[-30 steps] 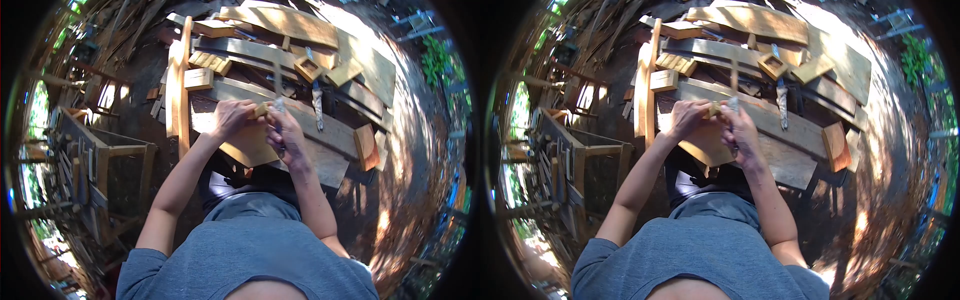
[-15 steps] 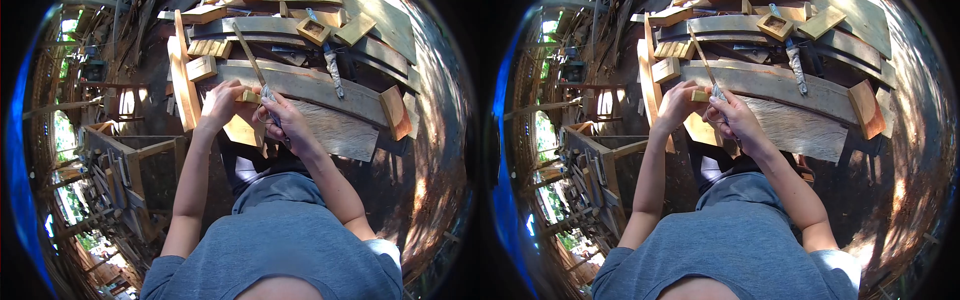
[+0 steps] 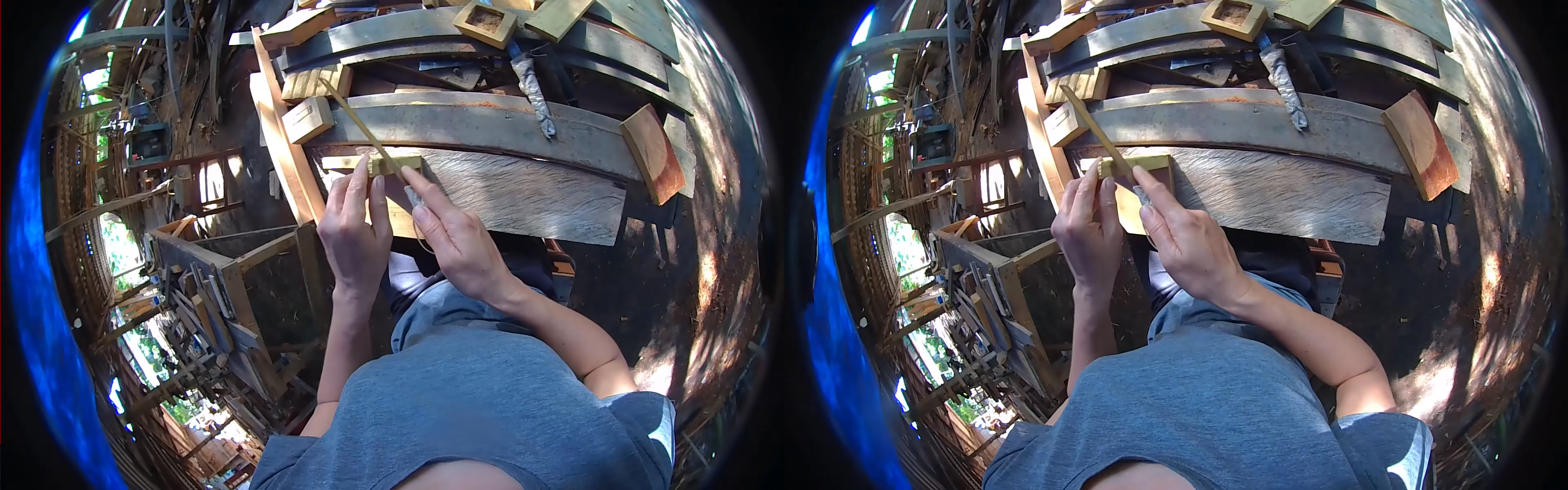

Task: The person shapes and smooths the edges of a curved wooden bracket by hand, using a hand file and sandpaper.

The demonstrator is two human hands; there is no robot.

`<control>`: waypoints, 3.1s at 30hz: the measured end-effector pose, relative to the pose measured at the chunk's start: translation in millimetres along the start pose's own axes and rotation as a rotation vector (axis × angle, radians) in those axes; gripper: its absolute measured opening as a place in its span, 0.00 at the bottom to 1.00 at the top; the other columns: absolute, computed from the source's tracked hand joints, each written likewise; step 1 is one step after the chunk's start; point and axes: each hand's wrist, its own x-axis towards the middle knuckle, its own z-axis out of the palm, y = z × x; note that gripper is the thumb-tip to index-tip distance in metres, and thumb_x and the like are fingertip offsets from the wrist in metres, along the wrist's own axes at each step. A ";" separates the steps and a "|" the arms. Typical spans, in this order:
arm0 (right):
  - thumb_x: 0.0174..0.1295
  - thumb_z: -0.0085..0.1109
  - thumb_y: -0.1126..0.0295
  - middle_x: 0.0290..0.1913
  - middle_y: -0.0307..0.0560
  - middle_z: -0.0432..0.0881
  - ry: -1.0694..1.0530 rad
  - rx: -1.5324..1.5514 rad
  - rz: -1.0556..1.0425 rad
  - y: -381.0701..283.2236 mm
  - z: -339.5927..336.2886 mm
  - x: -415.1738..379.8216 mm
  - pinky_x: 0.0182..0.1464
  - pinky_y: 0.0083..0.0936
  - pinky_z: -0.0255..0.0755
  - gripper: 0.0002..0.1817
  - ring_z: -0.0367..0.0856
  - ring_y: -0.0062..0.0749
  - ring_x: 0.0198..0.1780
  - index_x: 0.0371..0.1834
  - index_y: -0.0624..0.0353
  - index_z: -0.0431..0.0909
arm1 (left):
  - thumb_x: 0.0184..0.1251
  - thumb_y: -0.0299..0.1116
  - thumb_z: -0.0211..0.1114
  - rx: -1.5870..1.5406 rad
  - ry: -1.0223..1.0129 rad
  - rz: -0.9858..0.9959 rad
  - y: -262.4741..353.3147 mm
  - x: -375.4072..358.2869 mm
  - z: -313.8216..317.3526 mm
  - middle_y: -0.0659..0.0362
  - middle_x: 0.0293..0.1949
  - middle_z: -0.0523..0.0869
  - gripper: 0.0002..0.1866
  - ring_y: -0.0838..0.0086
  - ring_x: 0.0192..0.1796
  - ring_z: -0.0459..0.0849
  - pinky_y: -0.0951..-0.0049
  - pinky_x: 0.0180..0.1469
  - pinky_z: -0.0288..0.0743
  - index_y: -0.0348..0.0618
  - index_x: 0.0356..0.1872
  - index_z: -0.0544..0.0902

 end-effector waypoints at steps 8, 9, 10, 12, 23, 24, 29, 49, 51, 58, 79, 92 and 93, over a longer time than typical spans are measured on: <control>0.78 0.45 0.67 0.41 0.73 0.85 -0.018 0.074 -0.022 -11.3 5.0 -6.5 0.45 0.43 0.79 0.28 0.90 0.55 0.37 0.78 0.68 0.63 | 0.72 0.25 0.64 0.085 -0.237 -0.058 20.3 27.8 -24.5 0.47 0.30 0.88 0.07 0.57 0.30 0.90 0.61 0.33 0.81 0.30 0.42 0.87; 0.78 0.44 0.67 0.44 0.74 0.85 -0.011 0.130 -0.014 -8.4 6.4 -1.3 0.47 0.43 0.79 0.28 0.90 0.55 0.39 0.77 0.69 0.64 | 0.72 0.25 0.64 0.151 -0.263 -0.036 22.2 27.8 -25.1 0.46 0.30 0.88 0.07 0.55 0.30 0.89 0.60 0.33 0.81 0.30 0.42 0.87; 0.78 0.44 0.67 0.46 0.75 0.85 -0.019 0.145 0.024 -3.3 5.5 12.2 0.49 0.43 0.79 0.28 0.90 0.56 0.40 0.77 0.69 0.64 | 0.72 0.25 0.64 0.150 -0.267 -0.041 23.3 26.2 -24.7 0.46 0.30 0.88 0.07 0.55 0.30 0.89 0.60 0.33 0.81 0.30 0.42 0.87; 0.78 0.45 0.68 0.47 0.76 0.84 0.033 0.161 -0.041 5.7 12.0 37.8 0.50 0.42 0.79 0.27 0.90 0.56 0.40 0.76 0.70 0.64 | 0.72 0.25 0.64 0.189 -0.261 -0.034 25.2 27.2 -22.2 0.45 0.30 0.88 0.08 0.53 0.31 0.89 0.58 0.33 0.81 0.29 0.42 0.86; 0.79 0.43 0.68 0.42 0.75 0.85 0.047 0.156 -0.045 -3.2 22.3 7.8 0.49 0.39 0.78 0.28 0.90 0.49 0.40 0.79 0.70 0.61 | 0.73 0.24 0.63 0.132 -0.187 -0.005 16.9 26.1 -12.9 0.43 0.33 0.88 0.08 0.52 0.34 0.90 0.59 0.35 0.81 0.29 0.44 0.86; 0.79 0.43 0.68 0.42 0.75 0.85 0.055 0.157 -0.049 -7.7 19.8 1.0 0.49 0.39 0.78 0.28 0.90 0.49 0.40 0.79 0.70 0.61 | 0.73 0.24 0.63 0.163 -0.212 0.004 17.4 28.9 -12.5 0.44 0.32 0.88 0.07 0.53 0.34 0.91 0.60 0.35 0.80 0.30 0.44 0.87; 0.79 0.43 0.68 0.37 0.71 0.85 0.039 0.192 -0.054 -4.5 13.7 -15.4 0.41 0.38 0.77 0.28 0.88 0.45 0.35 0.77 0.71 0.62 | 0.73 0.24 0.62 0.057 -0.213 0.008 16.9 21.3 -13.8 0.43 0.34 0.88 0.08 0.50 0.34 0.89 0.56 0.36 0.82 0.29 0.45 0.85; 0.81 0.42 0.67 0.28 0.30 0.66 -0.095 0.273 0.162 14.5 -0.9 22.6 0.30 0.17 0.64 0.28 0.63 0.14 0.28 0.82 0.62 0.59 | 0.74 0.25 0.63 0.080 -0.145 -0.017 11.8 8.9 -10.5 0.43 0.34 0.88 0.10 0.51 0.33 0.90 0.58 0.35 0.83 0.28 0.47 0.86; 0.81 0.43 0.68 0.29 0.31 0.67 -0.067 0.245 0.117 24.3 6.4 20.0 0.32 0.17 0.64 0.29 0.64 0.14 0.30 0.82 0.62 0.59 | 0.74 0.25 0.63 0.071 -0.136 -0.002 10.4 10.4 -11.5 0.44 0.33 0.88 0.09 0.52 0.32 0.90 0.58 0.34 0.82 0.28 0.47 0.86; 0.82 0.42 0.68 0.30 0.32 0.67 -0.123 0.242 0.170 22.0 -5.3 19.1 0.34 0.18 0.66 0.29 0.65 0.17 0.31 0.83 0.63 0.57 | 0.73 0.24 0.63 0.077 -0.123 0.024 11.2 8.5 -7.1 0.46 0.32 0.87 0.09 0.53 0.30 0.88 0.59 0.32 0.81 0.30 0.47 0.85; 0.82 0.40 0.66 0.26 0.31 0.65 -0.137 0.163 0.178 30.3 -10.7 16.6 0.32 0.18 0.65 0.29 0.64 0.15 0.28 0.84 0.60 0.57 | 0.72 0.24 0.64 0.086 -0.101 0.025 4.7 6.3 -7.2 0.46 0.32 0.88 0.08 0.55 0.30 0.89 0.60 0.32 0.82 0.31 0.47 0.86; 0.81 0.44 0.66 0.28 0.34 0.69 -0.079 0.105 0.169 65.4 -0.4 36.2 0.32 0.21 0.69 0.28 0.68 0.18 0.29 0.82 0.62 0.60 | 0.71 0.34 0.71 0.065 -0.088 0.038 -5.0 22.4 7.3 0.52 0.36 0.84 0.13 0.65 0.26 0.85 0.64 0.33 0.80 0.32 0.47 0.87; 0.81 0.44 0.66 0.31 0.34 0.70 -0.091 0.165 0.146 50.7 4.7 32.1 0.34 0.20 0.69 0.29 0.69 0.17 0.31 0.82 0.64 0.58 | 0.71 0.34 0.71 0.061 -0.085 0.049 -6.6 28.6 7.7 0.52 0.36 0.84 0.13 0.65 0.26 0.85 0.64 0.33 0.80 0.32 0.47 0.87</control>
